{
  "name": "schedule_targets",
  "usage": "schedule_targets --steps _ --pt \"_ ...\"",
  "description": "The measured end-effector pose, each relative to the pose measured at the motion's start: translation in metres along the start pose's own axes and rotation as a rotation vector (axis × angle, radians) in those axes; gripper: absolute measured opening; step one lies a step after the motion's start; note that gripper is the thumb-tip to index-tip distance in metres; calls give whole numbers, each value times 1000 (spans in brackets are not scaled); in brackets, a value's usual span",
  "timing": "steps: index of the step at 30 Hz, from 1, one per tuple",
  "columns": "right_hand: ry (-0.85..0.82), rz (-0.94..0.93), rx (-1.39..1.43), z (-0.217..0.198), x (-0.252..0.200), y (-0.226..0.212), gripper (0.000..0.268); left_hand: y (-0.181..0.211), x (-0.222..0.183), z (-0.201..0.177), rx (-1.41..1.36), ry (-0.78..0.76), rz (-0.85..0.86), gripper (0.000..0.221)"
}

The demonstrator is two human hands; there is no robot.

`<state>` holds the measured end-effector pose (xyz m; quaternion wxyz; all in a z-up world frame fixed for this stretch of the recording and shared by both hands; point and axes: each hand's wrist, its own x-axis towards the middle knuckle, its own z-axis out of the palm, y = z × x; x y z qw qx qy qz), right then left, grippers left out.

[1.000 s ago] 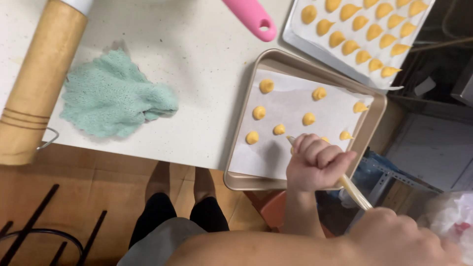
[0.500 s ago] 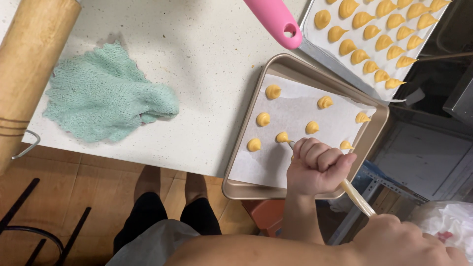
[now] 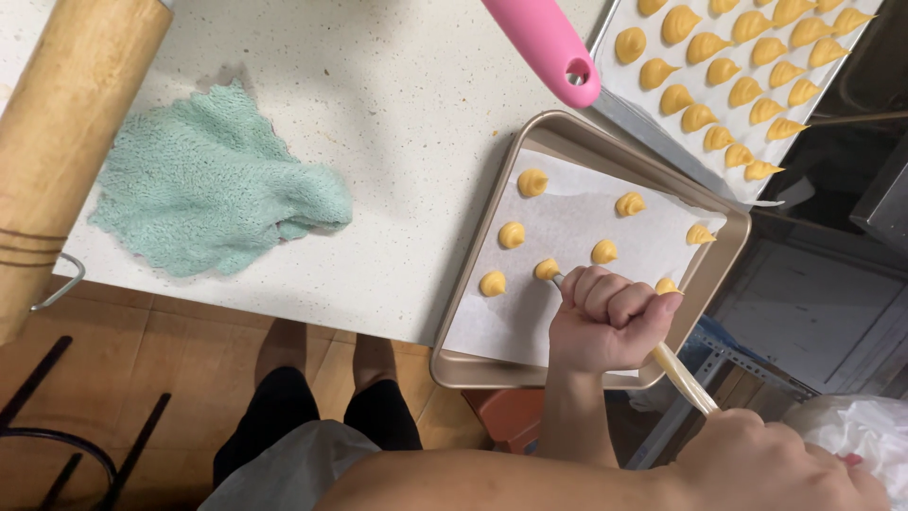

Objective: Piping dough onto baking sheets, placing them in a freezer, and washing tools in a kitchen sink.

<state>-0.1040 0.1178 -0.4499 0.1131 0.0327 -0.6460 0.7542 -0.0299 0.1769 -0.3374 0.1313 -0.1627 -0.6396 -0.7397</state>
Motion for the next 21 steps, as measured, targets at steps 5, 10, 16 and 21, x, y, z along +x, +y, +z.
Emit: schedule_targets --steps 5,10,16,21 --pt "21 1 -21 0 -1 2 55 0 3 -3 53 24 19 13" --pt "33 3 -27 2 -1 3 55 -2 2 -4 21 8 8 14" --pt "21 -12 -10 2 1 3 56 -5 1 -2 -22 -1 7 11" --pt "44 -8 -5 3 2 3 56 -6 2 -2 8 2 13 15"
